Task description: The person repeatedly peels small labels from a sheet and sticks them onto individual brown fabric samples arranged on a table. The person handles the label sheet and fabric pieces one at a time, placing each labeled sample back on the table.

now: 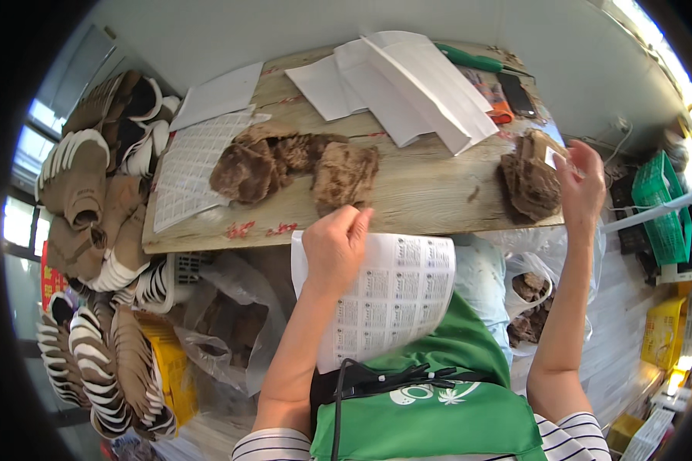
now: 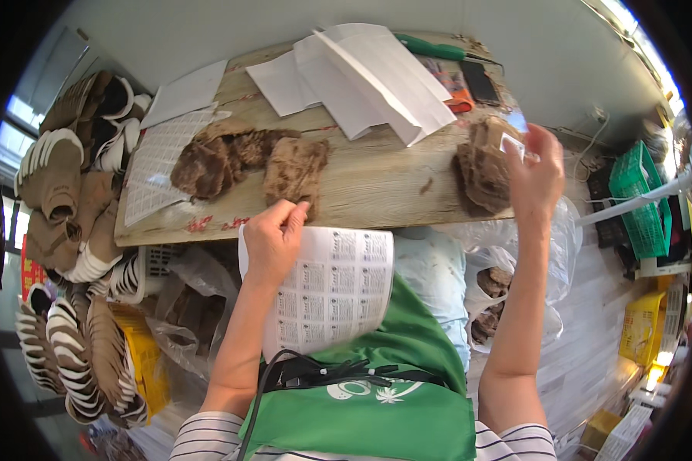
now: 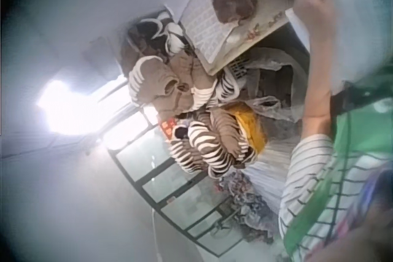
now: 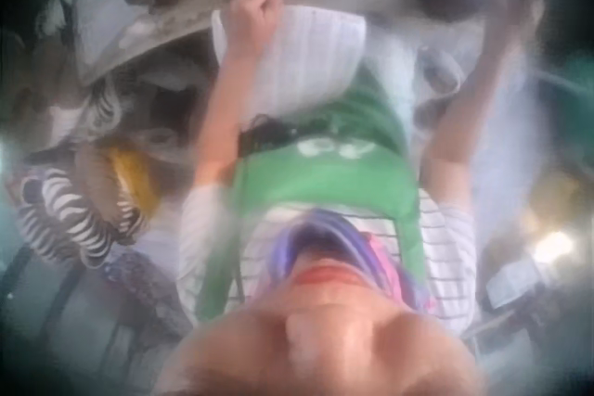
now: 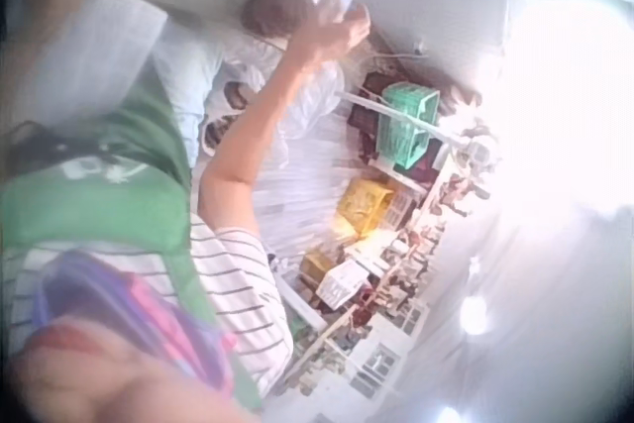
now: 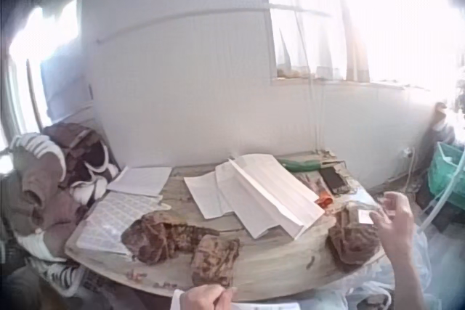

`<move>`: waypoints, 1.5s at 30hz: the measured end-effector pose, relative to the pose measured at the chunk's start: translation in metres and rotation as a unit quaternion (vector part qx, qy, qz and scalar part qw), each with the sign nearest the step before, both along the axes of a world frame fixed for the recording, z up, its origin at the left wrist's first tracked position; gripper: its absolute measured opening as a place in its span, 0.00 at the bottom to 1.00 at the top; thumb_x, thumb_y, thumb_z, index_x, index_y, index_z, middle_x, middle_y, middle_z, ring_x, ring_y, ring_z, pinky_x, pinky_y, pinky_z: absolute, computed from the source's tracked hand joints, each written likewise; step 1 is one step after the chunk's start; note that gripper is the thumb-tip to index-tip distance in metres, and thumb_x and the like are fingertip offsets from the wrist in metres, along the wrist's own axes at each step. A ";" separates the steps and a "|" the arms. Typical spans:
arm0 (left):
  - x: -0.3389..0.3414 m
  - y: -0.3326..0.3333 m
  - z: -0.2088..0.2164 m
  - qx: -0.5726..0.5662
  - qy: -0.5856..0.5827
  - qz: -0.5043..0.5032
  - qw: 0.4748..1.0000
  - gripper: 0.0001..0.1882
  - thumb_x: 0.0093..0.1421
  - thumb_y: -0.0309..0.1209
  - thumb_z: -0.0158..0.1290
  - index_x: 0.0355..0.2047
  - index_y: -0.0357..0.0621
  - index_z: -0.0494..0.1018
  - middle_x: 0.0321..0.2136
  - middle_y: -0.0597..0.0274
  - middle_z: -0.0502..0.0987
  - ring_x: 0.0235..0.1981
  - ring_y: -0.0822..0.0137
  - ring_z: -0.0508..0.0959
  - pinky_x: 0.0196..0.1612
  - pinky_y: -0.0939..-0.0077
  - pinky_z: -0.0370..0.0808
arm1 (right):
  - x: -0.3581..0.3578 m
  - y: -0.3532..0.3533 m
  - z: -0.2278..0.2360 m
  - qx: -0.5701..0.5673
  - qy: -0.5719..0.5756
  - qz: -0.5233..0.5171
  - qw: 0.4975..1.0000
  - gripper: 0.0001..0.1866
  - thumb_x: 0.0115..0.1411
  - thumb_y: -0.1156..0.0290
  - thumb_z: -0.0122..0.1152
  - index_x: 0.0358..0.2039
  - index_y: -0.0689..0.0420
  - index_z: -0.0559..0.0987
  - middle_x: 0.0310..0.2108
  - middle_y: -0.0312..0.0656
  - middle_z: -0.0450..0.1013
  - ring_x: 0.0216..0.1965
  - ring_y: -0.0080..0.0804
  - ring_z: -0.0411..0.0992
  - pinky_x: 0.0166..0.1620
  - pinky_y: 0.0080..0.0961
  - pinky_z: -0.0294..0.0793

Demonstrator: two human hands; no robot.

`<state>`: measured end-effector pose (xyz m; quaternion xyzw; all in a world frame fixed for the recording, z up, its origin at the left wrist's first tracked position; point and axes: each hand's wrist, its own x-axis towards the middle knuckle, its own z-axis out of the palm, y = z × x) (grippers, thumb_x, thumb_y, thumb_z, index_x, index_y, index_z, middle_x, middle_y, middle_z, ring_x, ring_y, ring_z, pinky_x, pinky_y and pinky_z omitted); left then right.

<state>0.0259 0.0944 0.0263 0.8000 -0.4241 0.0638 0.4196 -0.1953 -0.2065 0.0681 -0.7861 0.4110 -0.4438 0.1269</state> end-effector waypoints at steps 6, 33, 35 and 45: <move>0.054 0.024 -0.025 0.118 0.040 0.139 0.982 0.23 0.60 0.40 0.62 0.53 0.45 0.73 0.43 0.54 0.75 0.39 0.53 0.79 0.38 0.58 0.74 | 0.112 0.095 -0.033 0.313 0.030 0.304 0.899 0.13 0.57 0.68 0.69 0.39 0.62 0.84 0.31 0.41 0.81 0.31 0.24 0.77 0.37 0.25 0.77; 0.039 -0.001 -0.034 0.132 0.119 0.075 0.981 0.12 0.57 0.35 0.64 0.37 0.44 0.77 0.17 0.62 0.77 0.21 0.59 0.78 0.27 0.63 0.72 | 0.067 0.063 -0.092 0.365 -0.033 0.172 0.914 0.18 0.53 0.73 0.70 0.42 0.62 0.73 0.33 0.41 0.77 0.32 0.30 0.74 0.37 0.25 0.73; 0.036 0.000 -0.023 0.107 0.103 0.055 0.987 0.08 0.59 0.34 0.63 0.32 0.44 0.78 0.15 0.60 0.77 0.19 0.57 0.78 0.26 0.63 0.72 | 0.053 0.075 -0.092 0.173 0.116 0.128 0.970 0.21 0.52 0.72 0.71 0.45 0.62 0.73 0.35 0.44 0.78 0.34 0.37 0.76 0.39 0.30 0.75; 0.005 -0.027 0.000 0.070 0.003 -0.027 0.997 0.07 0.60 0.32 0.60 0.27 0.44 0.77 0.17 0.56 0.77 0.21 0.52 0.78 0.27 0.60 0.72 | 0.049 0.169 -0.039 0.251 0.148 0.411 0.864 0.24 0.50 0.72 0.73 0.49 0.61 0.78 0.44 0.47 0.76 0.42 0.45 0.76 0.45 0.34 0.76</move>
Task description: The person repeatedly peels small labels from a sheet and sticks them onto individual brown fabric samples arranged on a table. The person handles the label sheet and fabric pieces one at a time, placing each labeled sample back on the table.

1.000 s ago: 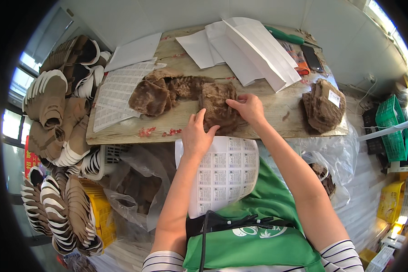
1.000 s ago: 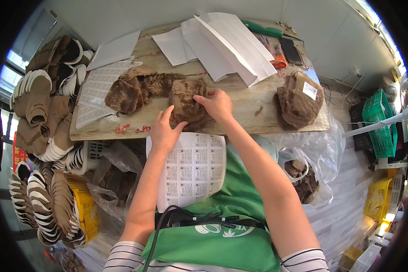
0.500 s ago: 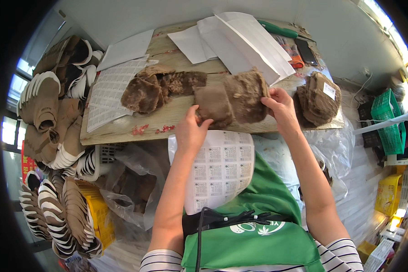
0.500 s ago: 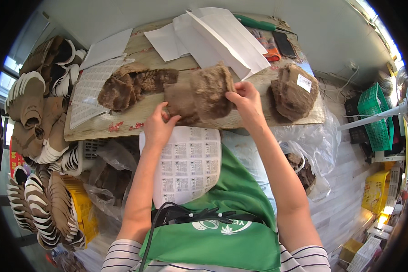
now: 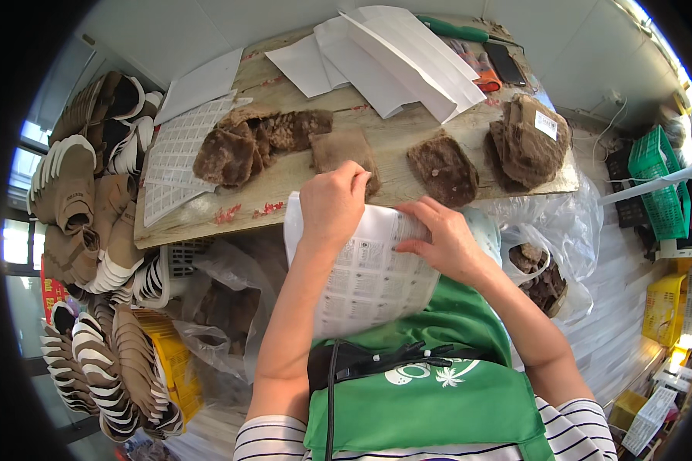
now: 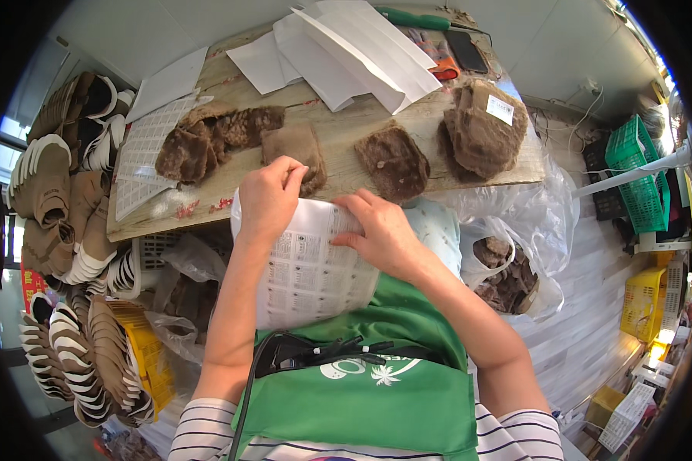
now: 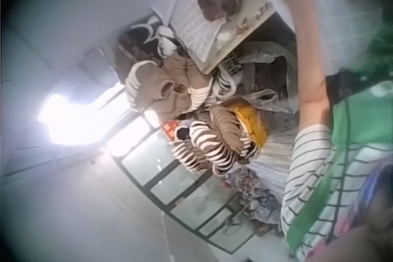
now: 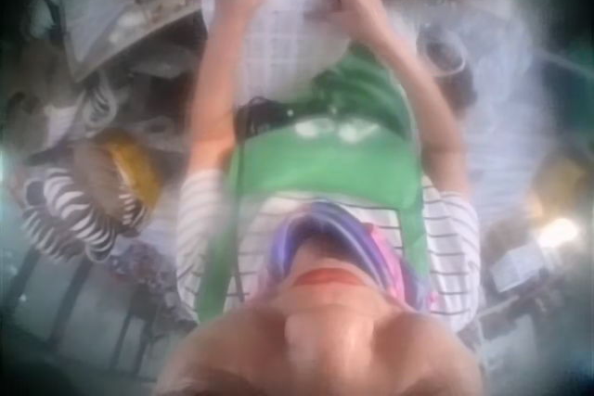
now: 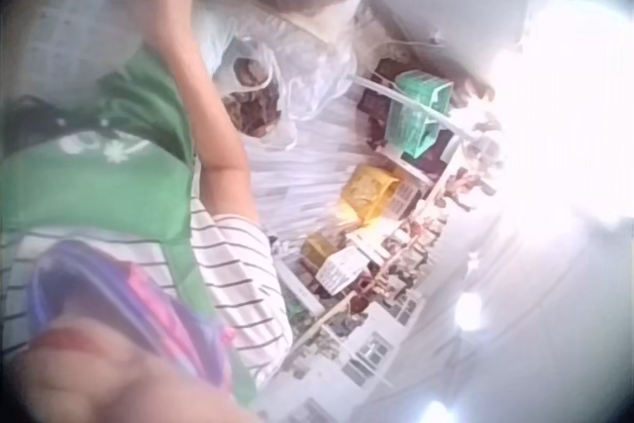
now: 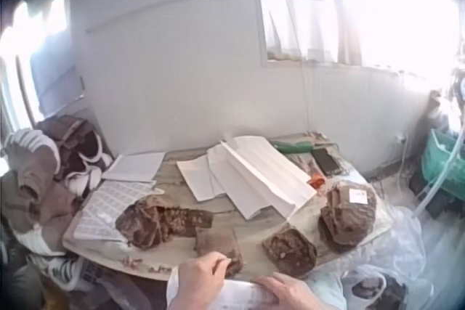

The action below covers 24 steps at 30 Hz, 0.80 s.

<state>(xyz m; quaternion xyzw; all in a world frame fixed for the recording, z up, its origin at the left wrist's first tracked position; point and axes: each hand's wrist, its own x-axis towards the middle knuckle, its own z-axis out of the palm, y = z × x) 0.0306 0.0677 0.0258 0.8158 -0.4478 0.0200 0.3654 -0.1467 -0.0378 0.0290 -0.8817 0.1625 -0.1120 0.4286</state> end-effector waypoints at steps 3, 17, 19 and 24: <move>-0.007 -0.006 -0.004 -0.079 -0.169 -0.116 0.976 0.06 0.61 0.31 0.58 0.30 0.43 0.78 0.18 0.55 0.76 0.20 0.53 0.76 0.26 0.62 0.70 | -0.006 0.002 -0.017 0.046 -0.051 -0.027 0.997 0.17 0.53 0.75 0.69 0.44 0.61 0.80 0.39 0.48 0.77 0.36 0.49 0.76 0.41 0.36 0.77; -0.051 -0.019 -0.026 0.081 0.043 -0.108 0.990 0.08 0.64 0.32 0.55 0.40 0.42 0.77 0.23 0.48 0.80 0.27 0.47 0.81 0.30 0.56 0.75 | -0.018 0.000 -0.034 -0.153 -0.171 -0.089 0.969 0.08 0.49 0.78 0.69 0.31 0.58 0.81 0.31 0.41 0.76 0.29 0.41 0.77 0.31 0.34 0.77; -0.050 -0.021 -0.032 0.073 0.049 -0.112 0.990 0.08 0.64 0.32 0.55 0.40 0.42 0.77 0.24 0.47 0.80 0.28 0.47 0.81 0.31 0.56 0.75 | -0.018 0.000 -0.034 -0.165 -0.166 -0.095 0.968 0.07 0.48 0.79 0.69 0.28 0.57 0.80 0.30 0.40 0.75 0.29 0.40 0.76 0.30 0.33 0.77; -0.052 -0.024 -0.038 0.066 0.078 -0.124 0.987 0.09 0.64 0.31 0.55 0.42 0.41 0.77 0.26 0.47 0.80 0.29 0.47 0.81 0.32 0.55 0.75 | -0.023 -0.003 -0.038 -0.141 -0.152 -0.088 0.974 0.10 0.48 0.82 0.67 0.30 0.58 0.77 0.33 0.41 0.74 0.34 0.41 0.75 0.33 0.34 0.76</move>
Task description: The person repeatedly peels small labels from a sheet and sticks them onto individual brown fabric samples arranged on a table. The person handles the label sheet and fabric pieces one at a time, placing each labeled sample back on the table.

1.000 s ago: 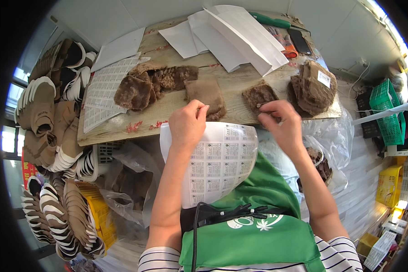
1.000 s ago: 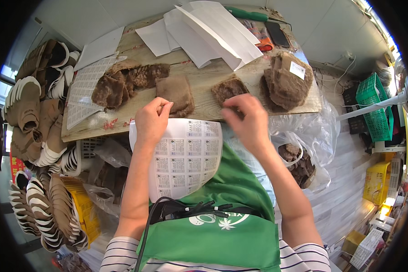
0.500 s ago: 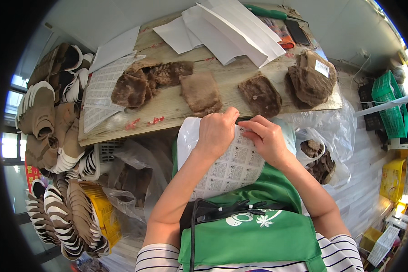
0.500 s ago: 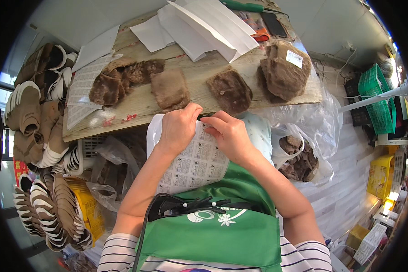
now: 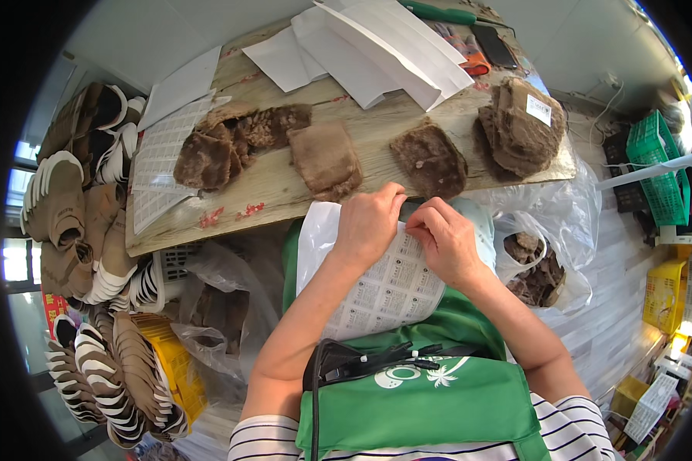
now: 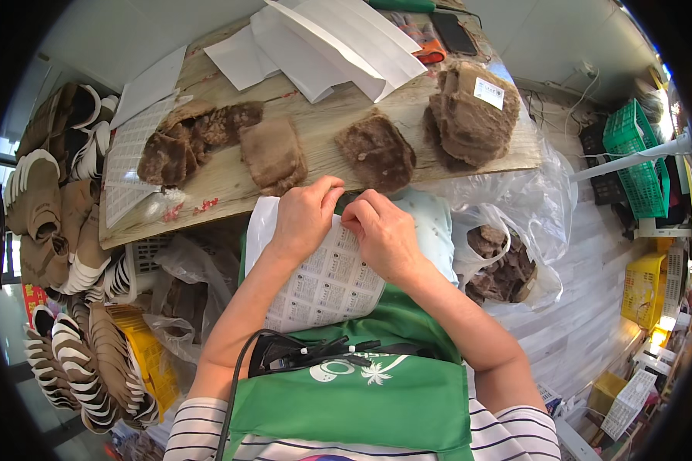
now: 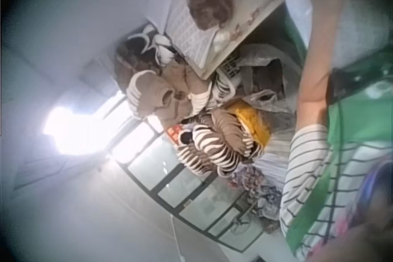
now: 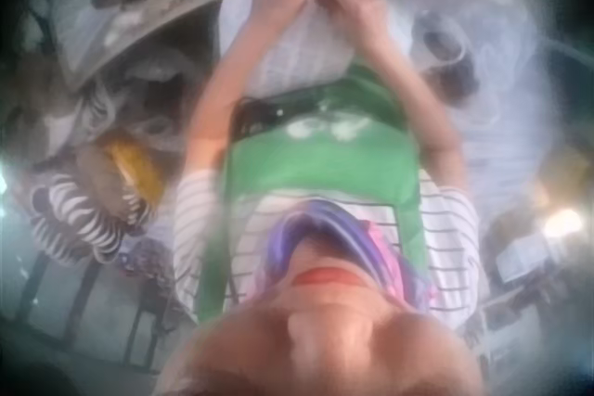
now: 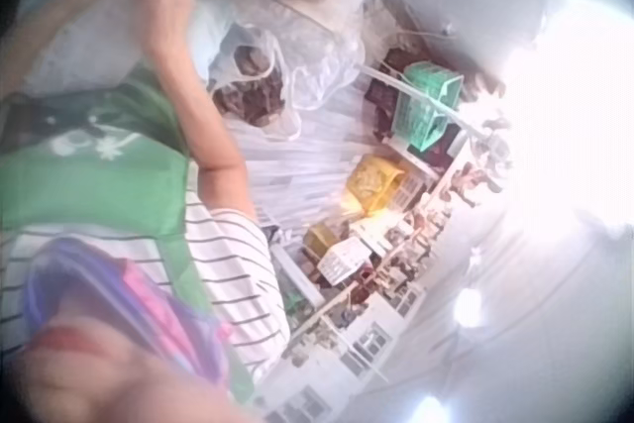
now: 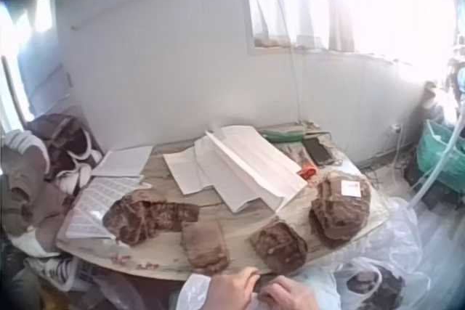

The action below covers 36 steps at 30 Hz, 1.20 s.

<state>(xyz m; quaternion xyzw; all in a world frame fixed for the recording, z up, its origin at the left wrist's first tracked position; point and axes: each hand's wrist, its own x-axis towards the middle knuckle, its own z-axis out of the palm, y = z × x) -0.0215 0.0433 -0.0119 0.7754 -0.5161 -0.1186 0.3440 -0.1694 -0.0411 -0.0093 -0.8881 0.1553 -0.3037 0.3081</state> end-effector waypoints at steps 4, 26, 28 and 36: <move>0.005 -0.010 -0.004 0.006 0.003 0.009 1.000 0.14 0.62 0.31 0.57 0.47 0.39 0.75 0.25 0.49 0.80 0.29 0.47 0.80 0.33 0.56 0.74 | -0.007 -0.006 0.004 0.014 -0.076 0.040 0.996 0.11 0.50 0.84 0.64 0.32 0.60 0.73 0.35 0.44 0.72 0.36 0.43 0.72 0.36 0.34 0.75; -0.030 -0.029 -0.029 -0.068 -0.158 -0.068 0.983 0.16 0.50 0.22 0.59 0.42 0.42 0.79 0.48 0.64 0.76 0.38 0.59 0.78 0.37 0.67 0.80 | 0.028 -0.144 -0.029 0.445 0.044 -0.001 0.894 0.07 0.61 0.74 0.66 0.38 0.59 0.78 0.32 0.31 0.76 0.33 0.16 0.72 0.37 0.16 0.73; -0.026 -0.029 -0.028 -0.071 -0.198 -0.049 0.976 0.15 0.51 0.22 0.58 0.41 0.41 0.79 0.47 0.66 0.77 0.36 0.62 0.78 0.34 0.70 0.80 | 0.029 -0.143 -0.031 0.451 0.045 -0.013 0.891 0.07 0.61 0.74 0.66 0.38 0.59 0.78 0.32 0.32 0.76 0.33 0.16 0.73 0.36 0.16 0.73; -0.015 -0.030 -0.034 -0.107 -0.188 -0.032 0.976 0.09 0.52 0.21 0.57 0.35 0.38 0.79 0.44 0.66 0.79 0.34 0.62 0.78 0.32 0.70 0.79 | 0.035 -0.131 -0.036 0.460 0.028 -0.070 0.885 0.07 0.60 0.73 0.66 0.38 0.59 0.79 0.31 0.32 0.77 0.31 0.16 0.73 0.33 0.16 0.74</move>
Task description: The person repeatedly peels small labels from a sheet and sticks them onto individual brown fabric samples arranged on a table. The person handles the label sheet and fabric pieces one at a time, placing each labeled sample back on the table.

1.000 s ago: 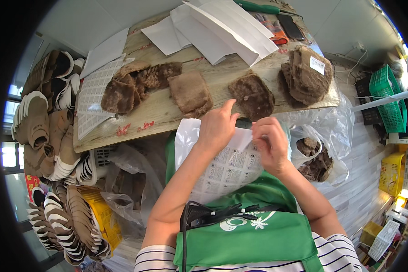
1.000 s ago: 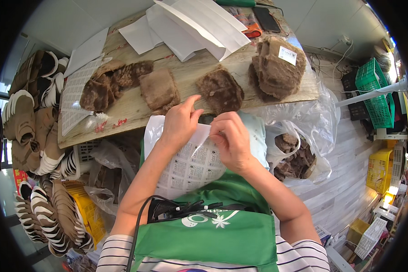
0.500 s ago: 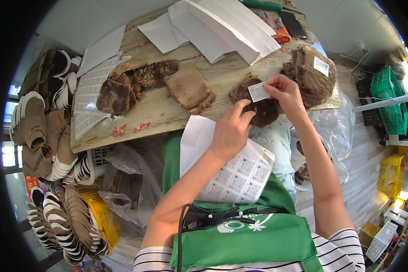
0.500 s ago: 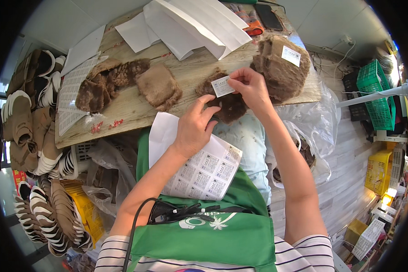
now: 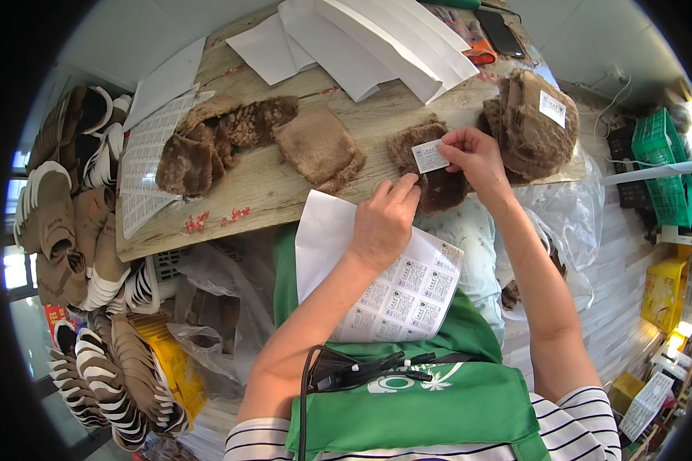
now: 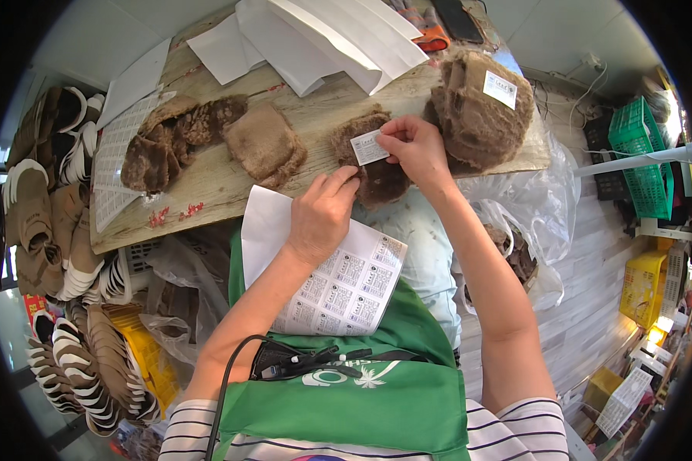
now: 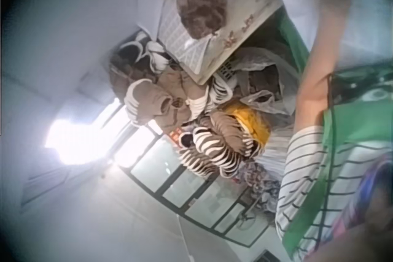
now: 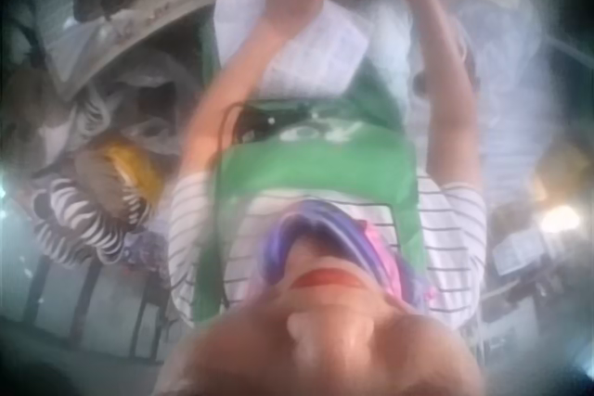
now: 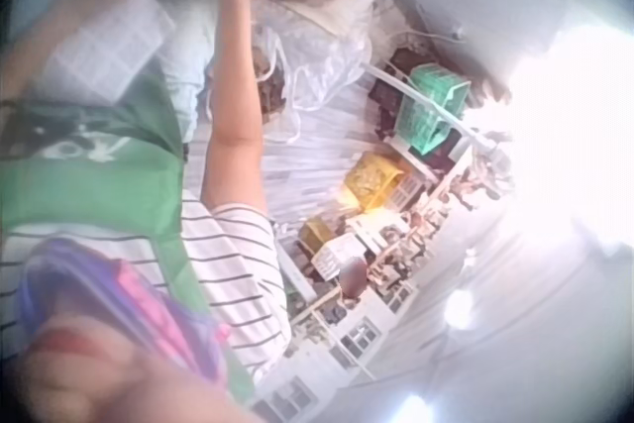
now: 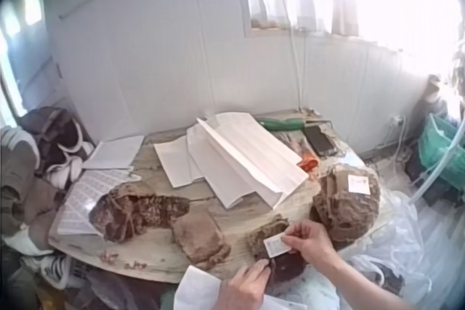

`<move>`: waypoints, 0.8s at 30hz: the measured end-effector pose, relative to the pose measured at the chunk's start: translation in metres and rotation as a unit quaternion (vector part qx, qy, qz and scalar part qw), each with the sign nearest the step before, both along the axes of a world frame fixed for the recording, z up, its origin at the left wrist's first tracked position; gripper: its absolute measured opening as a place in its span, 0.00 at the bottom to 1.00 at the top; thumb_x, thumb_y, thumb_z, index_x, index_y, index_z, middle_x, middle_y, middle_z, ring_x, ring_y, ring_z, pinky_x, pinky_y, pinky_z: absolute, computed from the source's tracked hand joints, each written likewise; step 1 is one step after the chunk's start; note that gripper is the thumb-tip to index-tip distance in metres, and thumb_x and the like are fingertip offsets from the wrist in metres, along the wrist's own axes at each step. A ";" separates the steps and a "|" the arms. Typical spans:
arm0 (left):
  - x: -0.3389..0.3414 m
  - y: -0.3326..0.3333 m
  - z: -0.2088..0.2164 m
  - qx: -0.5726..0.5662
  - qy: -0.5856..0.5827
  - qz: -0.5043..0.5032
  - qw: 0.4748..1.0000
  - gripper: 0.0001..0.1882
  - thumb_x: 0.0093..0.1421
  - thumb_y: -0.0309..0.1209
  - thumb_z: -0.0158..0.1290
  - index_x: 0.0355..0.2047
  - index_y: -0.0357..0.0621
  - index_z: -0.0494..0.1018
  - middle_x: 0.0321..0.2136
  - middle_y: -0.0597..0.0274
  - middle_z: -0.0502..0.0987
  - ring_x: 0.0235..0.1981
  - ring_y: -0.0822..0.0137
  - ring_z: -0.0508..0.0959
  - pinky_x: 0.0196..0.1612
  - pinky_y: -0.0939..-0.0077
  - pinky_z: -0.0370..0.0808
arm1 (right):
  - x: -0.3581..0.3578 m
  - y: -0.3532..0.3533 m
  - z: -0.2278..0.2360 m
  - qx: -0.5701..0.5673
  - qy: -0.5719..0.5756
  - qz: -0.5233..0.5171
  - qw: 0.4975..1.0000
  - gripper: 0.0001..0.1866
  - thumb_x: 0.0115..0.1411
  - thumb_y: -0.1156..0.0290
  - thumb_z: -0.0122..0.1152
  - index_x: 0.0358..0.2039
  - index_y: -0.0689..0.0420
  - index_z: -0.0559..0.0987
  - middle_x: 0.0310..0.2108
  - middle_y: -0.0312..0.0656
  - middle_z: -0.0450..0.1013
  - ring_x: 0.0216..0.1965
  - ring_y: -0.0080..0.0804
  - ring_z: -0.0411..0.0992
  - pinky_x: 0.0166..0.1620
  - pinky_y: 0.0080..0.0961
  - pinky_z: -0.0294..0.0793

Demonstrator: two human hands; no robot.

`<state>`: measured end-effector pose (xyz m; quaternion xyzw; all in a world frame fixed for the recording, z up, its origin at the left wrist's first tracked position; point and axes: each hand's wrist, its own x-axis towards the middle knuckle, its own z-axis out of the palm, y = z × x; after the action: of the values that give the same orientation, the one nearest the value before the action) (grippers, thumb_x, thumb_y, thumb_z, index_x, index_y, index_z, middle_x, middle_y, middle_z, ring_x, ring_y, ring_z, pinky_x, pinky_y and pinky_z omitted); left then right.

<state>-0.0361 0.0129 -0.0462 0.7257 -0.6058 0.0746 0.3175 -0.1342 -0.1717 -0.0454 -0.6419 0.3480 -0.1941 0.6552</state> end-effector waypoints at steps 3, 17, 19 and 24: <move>0.000 0.001 0.001 0.004 -0.001 0.001 1.000 0.09 0.52 0.21 0.57 0.35 0.38 0.79 0.43 0.66 0.79 0.35 0.62 0.78 0.32 0.70 0.79 | 0.001 -0.001 0.005 -0.004 0.016 0.004 1.000 0.07 0.60 0.74 0.67 0.38 0.59 0.79 0.31 0.32 0.77 0.30 0.16 0.73 0.31 0.16 0.74; -0.004 -0.005 -0.002 0.056 0.033 -0.007 0.998 0.23 0.52 0.17 0.54 0.51 0.33 0.72 0.48 0.54 0.72 0.40 0.55 0.79 0.35 0.66 0.81 | 0.009 0.012 0.006 -0.159 0.086 -0.040 0.983 0.08 0.53 0.76 0.69 0.33 0.63 0.81 0.25 0.39 0.79 0.26 0.22 0.76 0.29 0.24 0.76; -0.004 -0.006 -0.003 0.074 0.022 -0.008 0.997 0.24 0.52 0.17 0.53 0.52 0.32 0.72 0.49 0.53 0.70 0.41 0.54 0.79 0.35 0.64 0.81 | 0.011 0.013 0.004 -0.203 0.093 -0.037 0.974 0.09 0.52 0.75 0.70 0.33 0.63 0.81 0.26 0.41 0.80 0.27 0.26 0.77 0.31 0.27 0.76; -0.005 -0.010 0.002 0.070 -0.013 0.002 0.997 0.23 0.51 0.17 0.52 0.50 0.29 0.73 0.53 0.49 0.69 0.39 0.53 0.79 0.33 0.63 0.81 | 0.013 0.014 0.003 -0.314 0.125 -0.016 0.941 0.11 0.50 0.76 0.73 0.33 0.63 0.80 0.26 0.39 0.78 0.26 0.23 0.74 0.31 0.24 0.76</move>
<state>-0.0408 0.0030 -0.0444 0.7464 -0.6121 0.0417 0.2578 -0.1217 -0.1573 -0.0423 -0.8283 0.3588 -0.2226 0.3683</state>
